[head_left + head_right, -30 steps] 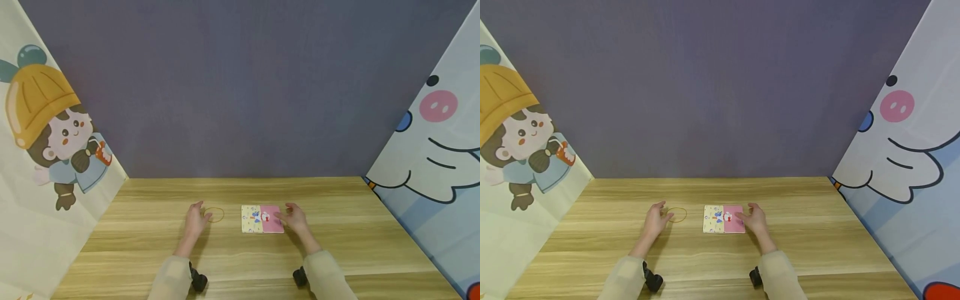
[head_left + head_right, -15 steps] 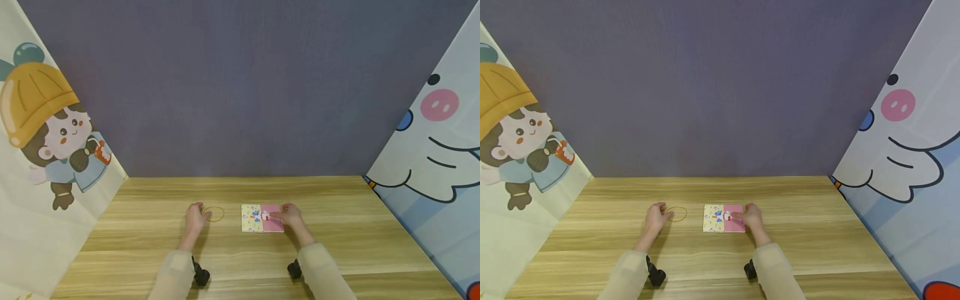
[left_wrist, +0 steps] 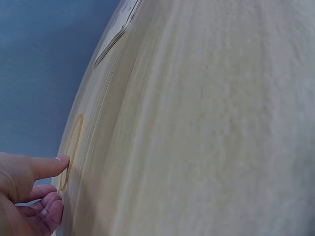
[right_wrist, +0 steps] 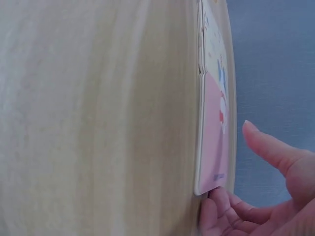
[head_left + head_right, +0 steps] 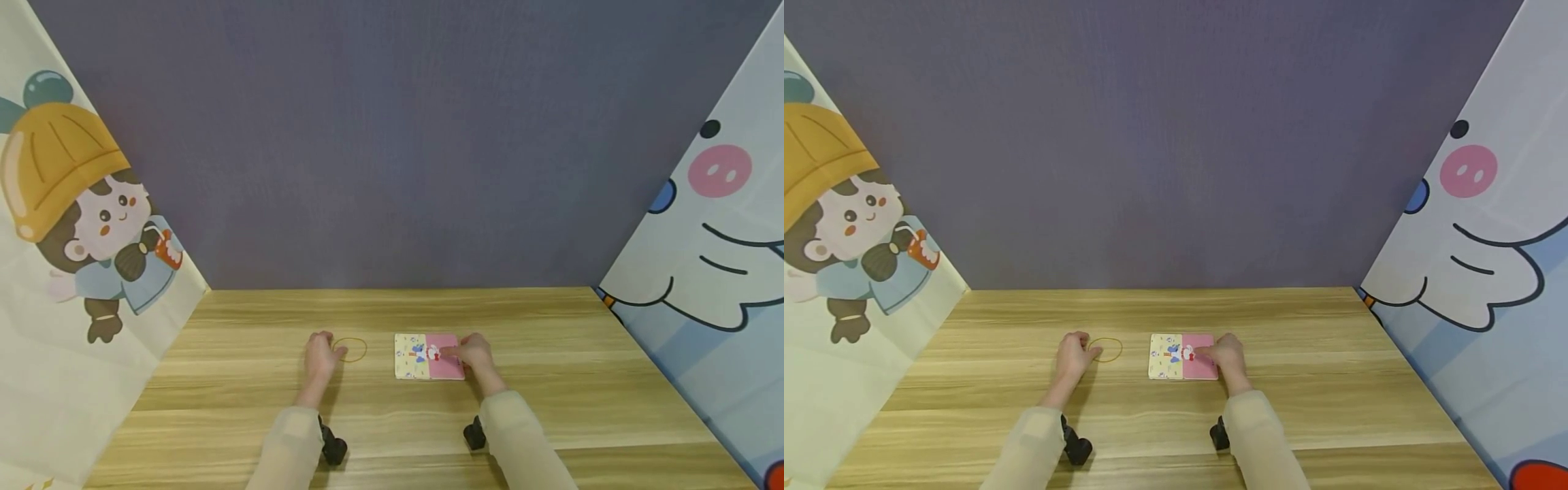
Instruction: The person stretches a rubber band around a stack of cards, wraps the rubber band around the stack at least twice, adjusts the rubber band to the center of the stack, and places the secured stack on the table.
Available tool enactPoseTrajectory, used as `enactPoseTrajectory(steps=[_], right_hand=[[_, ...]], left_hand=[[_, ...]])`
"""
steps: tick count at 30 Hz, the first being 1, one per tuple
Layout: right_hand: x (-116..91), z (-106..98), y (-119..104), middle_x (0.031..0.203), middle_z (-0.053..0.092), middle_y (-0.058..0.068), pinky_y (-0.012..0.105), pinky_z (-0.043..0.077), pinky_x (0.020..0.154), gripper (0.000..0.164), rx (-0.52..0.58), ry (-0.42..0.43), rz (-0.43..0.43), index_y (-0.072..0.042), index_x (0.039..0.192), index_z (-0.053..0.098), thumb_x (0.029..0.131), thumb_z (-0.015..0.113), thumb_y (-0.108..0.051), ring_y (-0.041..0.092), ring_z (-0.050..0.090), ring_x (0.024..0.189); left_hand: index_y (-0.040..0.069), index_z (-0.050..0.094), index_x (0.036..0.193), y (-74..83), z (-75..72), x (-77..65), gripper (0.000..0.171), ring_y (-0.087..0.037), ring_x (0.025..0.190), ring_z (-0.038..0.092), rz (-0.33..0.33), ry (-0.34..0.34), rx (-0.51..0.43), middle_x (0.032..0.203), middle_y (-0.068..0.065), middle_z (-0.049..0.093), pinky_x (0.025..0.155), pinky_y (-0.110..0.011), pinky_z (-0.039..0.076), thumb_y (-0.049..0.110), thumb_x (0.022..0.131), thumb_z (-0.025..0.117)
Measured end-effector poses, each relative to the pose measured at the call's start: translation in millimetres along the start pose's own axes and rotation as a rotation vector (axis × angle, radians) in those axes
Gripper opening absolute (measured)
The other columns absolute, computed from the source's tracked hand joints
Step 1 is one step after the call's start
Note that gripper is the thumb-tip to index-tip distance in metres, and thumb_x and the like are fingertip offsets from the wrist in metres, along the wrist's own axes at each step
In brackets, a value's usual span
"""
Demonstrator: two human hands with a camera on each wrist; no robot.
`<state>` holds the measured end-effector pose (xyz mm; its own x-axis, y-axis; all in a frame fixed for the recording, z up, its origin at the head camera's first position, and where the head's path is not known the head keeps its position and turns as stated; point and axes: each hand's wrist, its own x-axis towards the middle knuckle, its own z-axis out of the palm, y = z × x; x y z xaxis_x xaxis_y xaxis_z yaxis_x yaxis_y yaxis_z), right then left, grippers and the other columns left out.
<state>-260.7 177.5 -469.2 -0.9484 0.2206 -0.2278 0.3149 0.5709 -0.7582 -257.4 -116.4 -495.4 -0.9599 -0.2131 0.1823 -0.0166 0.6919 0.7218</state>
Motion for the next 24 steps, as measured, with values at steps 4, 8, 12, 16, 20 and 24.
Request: enactPoseTrajectory(steps=[4, 8, 12, 16, 20, 24], right_hand=[[0, 0, 3, 0.089, 0.054, 0.022, 0.028, 0.048, 0.055, 0.056, 0.025, 0.023, -0.015, 0.013, 0.098, 0.048, 0.064, 0.078, -0.02, 0.024, 0.051, 0.07], [-1, 0, 5, 0.09, 0.054, 0.023, 0.031, 0.049, 0.061, 0.057, 0.048, 0.036, -0.03, 0.013, 0.098, 0.05, 0.062, 0.079, -0.02, 0.028, 0.052, 0.075], [-2, 2, 8, 0.094, 0.055, 0.024, 0.034, 0.05, 0.065, 0.058, 0.063, 0.053, -0.033, 0.012, 0.099, 0.052, 0.06, 0.081, -0.02, 0.031, 0.052, 0.081], [-2, 5, 10, 0.095, 0.057, 0.023, 0.037, 0.049, 0.071, 0.058, 0.023, 0.072, -0.048, 0.011, 0.098, 0.054, 0.058, 0.082, -0.021, 0.033, 0.053, 0.084], [-2, 7, 12, 0.094, 0.057, 0.022, 0.037, 0.049, 0.071, 0.058, 0.005, 0.085, -0.05, 0.01, 0.098, 0.055, 0.057, 0.083, -0.02, 0.032, 0.054, 0.083], [-3, 8, 11, 0.089, 0.058, 0.02, 0.034, 0.05, 0.064, 0.054, -0.022, 0.096, -0.049, 0.01, 0.094, 0.057, 0.056, 0.083, -0.018, 0.029, 0.054, 0.077]], left_hand=[[-0.013, 0.058, 0.094, 1.1, -0.8, -1.1, 0.037, -0.03, 0.076, 0.054, -0.007, 0.01, -0.017, 0.085, -0.02, 0.054, 0.066, -0.037, 0.05, 0.007, 0.068, 0.075], [-0.012, 0.058, 0.092, 1.6, -1.1, -2.0, 0.035, -0.03, 0.076, 0.053, -0.008, 0.016, -0.027, 0.084, -0.02, 0.054, 0.064, -0.037, 0.05, 0.007, 0.068, 0.074], [-0.012, 0.058, 0.089, 1.0, -0.4, -2.0, 0.033, -0.03, 0.074, 0.053, -0.004, 0.022, -0.019, 0.082, -0.02, 0.053, 0.062, -0.037, 0.049, 0.007, 0.068, 0.075], [-0.011, 0.058, 0.088, 0.6, 0.3, -2.0, 0.032, -0.03, 0.073, 0.053, -0.014, 0.022, -0.019, 0.082, -0.019, 0.053, 0.062, -0.037, 0.049, 0.007, 0.068, 0.075], [-0.01, 0.059, 0.087, 0.6, 1.2, -2.9, 0.03, -0.029, 0.073, 0.053, -0.023, 0.023, -0.026, 0.082, -0.018, 0.053, 0.062, -0.036, 0.05, 0.007, 0.068, 0.074], [-0.009, 0.06, 0.085, 1.5, 1.4, -3.9, 0.027, -0.028, 0.072, 0.053, -0.026, 0.023, -0.035, 0.08, -0.017, 0.054, 0.061, -0.036, 0.049, 0.006, 0.069, 0.074]])
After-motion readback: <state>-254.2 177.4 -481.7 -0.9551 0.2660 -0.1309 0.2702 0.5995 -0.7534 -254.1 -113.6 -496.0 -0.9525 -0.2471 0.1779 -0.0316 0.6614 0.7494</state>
